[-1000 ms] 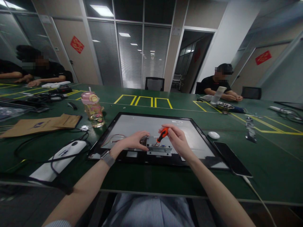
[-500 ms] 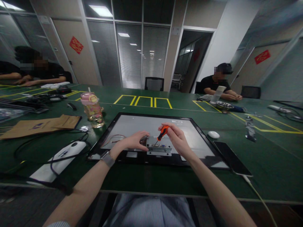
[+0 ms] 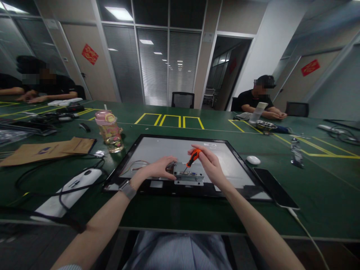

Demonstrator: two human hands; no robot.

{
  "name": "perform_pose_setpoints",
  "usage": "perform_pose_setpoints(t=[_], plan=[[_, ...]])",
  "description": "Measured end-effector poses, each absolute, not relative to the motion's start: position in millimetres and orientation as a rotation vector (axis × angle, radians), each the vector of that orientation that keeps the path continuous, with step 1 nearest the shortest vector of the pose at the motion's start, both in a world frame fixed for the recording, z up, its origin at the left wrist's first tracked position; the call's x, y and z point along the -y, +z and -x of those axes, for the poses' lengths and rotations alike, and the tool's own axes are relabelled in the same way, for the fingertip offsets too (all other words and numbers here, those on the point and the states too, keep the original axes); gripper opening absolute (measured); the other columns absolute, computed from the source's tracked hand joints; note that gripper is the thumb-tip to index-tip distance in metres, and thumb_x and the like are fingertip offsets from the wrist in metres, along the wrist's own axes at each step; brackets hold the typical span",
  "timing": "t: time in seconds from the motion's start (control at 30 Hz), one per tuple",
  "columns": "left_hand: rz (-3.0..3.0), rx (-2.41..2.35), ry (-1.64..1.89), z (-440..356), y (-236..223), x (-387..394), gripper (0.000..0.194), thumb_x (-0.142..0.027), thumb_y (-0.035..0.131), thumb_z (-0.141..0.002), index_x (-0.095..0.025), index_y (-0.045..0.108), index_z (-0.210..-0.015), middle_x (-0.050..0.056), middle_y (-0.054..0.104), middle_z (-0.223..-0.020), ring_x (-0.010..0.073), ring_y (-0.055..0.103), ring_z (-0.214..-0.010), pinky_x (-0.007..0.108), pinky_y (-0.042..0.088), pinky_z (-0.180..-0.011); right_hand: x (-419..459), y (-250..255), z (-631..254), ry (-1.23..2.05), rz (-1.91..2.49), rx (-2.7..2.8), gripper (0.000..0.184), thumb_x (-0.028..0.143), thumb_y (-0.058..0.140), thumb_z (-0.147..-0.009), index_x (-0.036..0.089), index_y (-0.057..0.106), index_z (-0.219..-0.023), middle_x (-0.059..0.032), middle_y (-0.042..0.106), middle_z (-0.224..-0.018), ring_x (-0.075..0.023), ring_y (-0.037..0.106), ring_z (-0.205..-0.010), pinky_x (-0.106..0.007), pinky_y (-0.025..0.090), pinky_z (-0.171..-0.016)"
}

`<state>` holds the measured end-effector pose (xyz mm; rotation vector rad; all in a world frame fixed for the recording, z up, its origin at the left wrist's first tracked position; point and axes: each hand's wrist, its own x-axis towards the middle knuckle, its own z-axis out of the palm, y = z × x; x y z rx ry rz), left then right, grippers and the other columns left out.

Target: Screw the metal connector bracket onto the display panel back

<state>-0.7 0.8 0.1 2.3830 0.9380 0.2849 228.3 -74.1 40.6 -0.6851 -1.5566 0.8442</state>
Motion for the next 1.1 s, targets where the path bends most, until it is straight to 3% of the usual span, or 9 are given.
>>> perform_pose_setpoints(t=[0.13, 0.23, 0.33, 0.47, 0.6, 0.8, 0.97, 1.1], plan=[[-2.389, -0.934, 0.279, 1, 0, -1, 0.076, -0.05, 0.074, -0.065, -0.022, 0.045, -0.129, 0.009, 0.04, -0.143, 0.0288, 0.031, -0.135, 0.043, 0.023, -0.112, 74, 38, -227, 0.891, 0.659, 1.51, 0.023, 0.037, 0.052, -0.09, 0.028, 0.067, -0.105, -0.0055, 0.063, -0.109, -0.0216, 0.057, -0.108, -0.041, 0.041, -0.098], [-2.391, -0.92, 0.285, 1, 0, 0, 0.075, -0.048, 0.074, -0.065, -0.022, 0.045, -0.129, 0.009, 0.04, -0.142, 0.028, 0.032, -0.134, 0.042, 0.024, -0.112, 75, 36, -227, 0.899, 0.668, 1.499, 0.018, 0.036, 0.057, -0.088, 0.027, 0.07, -0.095, -0.005, 0.062, -0.106, -0.021, 0.059, -0.102, -0.037, 0.045, -0.091], [-2.382, -0.929, 0.293, 0, 1, 1, 0.074, -0.047, 0.075, -0.064, -0.022, 0.046, -0.128, 0.008, 0.04, -0.142, 0.0286, 0.03, -0.135, 0.043, 0.023, -0.112, 75, 37, -226, 0.935, 0.66, 1.487, 0.022, 0.035, 0.052, -0.091, 0.027, 0.067, -0.105, -0.0043, 0.065, -0.096, -0.0195, 0.062, -0.092, -0.037, 0.047, -0.087], [-2.384, -0.951, 0.291, -1, 3, 2, 0.074, -0.046, 0.075, -0.064, -0.021, 0.046, -0.127, 0.008, 0.042, -0.141, 0.0287, 0.033, -0.133, 0.043, 0.024, -0.112, 77, 41, -225, 0.839, 0.663, 1.532, 0.027, 0.036, 0.043, -0.095, 0.025, 0.063, -0.109, -0.0051, 0.067, -0.095, -0.0202, 0.062, -0.094, -0.04, 0.046, -0.09], [-2.395, -0.961, 0.278, -1, 4, 3, 0.072, -0.044, 0.075, -0.065, -0.021, 0.046, -0.127, 0.009, 0.042, -0.141, 0.0278, 0.034, -0.133, 0.04, 0.024, -0.112, 81, 44, -225, 0.666, 0.721, 1.652, 0.027, 0.035, 0.045, -0.094, 0.025, 0.06, -0.114, -0.0068, 0.063, -0.111, -0.0217, 0.058, -0.107, -0.04, 0.043, -0.096], [-2.398, -0.942, 0.288, 0, 4, 2, 0.07, -0.043, 0.075, -0.065, -0.023, 0.047, -0.126, 0.007, 0.041, -0.141, 0.0271, 0.033, -0.133, 0.04, 0.025, -0.111, 86, 47, -225, 0.769, 0.656, 1.719, 0.034, 0.033, 0.041, -0.095, 0.029, 0.054, -0.125, -0.0072, 0.049, -0.132, -0.0235, 0.057, -0.112, -0.043, 0.042, -0.098], [-2.404, -0.923, 0.302, 0, 2, 1, 0.07, -0.044, 0.075, -0.065, -0.023, 0.047, -0.126, 0.006, 0.043, -0.14, 0.0267, 0.036, -0.131, 0.041, 0.025, -0.111, 84, 46, -224, 0.808, 0.667, 1.684, 0.034, 0.03, 0.047, -0.093, 0.029, 0.055, -0.125, -0.0063, 0.064, -0.113, -0.0215, 0.063, -0.101, -0.043, 0.048, -0.091], [-2.403, -0.92, 0.297, 0, -1, 0, 0.07, -0.044, 0.075, -0.065, -0.024, 0.047, -0.126, 0.006, 0.042, -0.141, 0.0269, 0.033, -0.133, 0.041, 0.024, -0.111, 81, 43, -225, 0.546, 0.746, 1.645, 0.022, 0.027, 0.064, -0.082, 0.027, 0.068, -0.104, -0.0042, 0.064, -0.092, -0.0197, 0.062, -0.087, -0.037, 0.05, -0.08]])
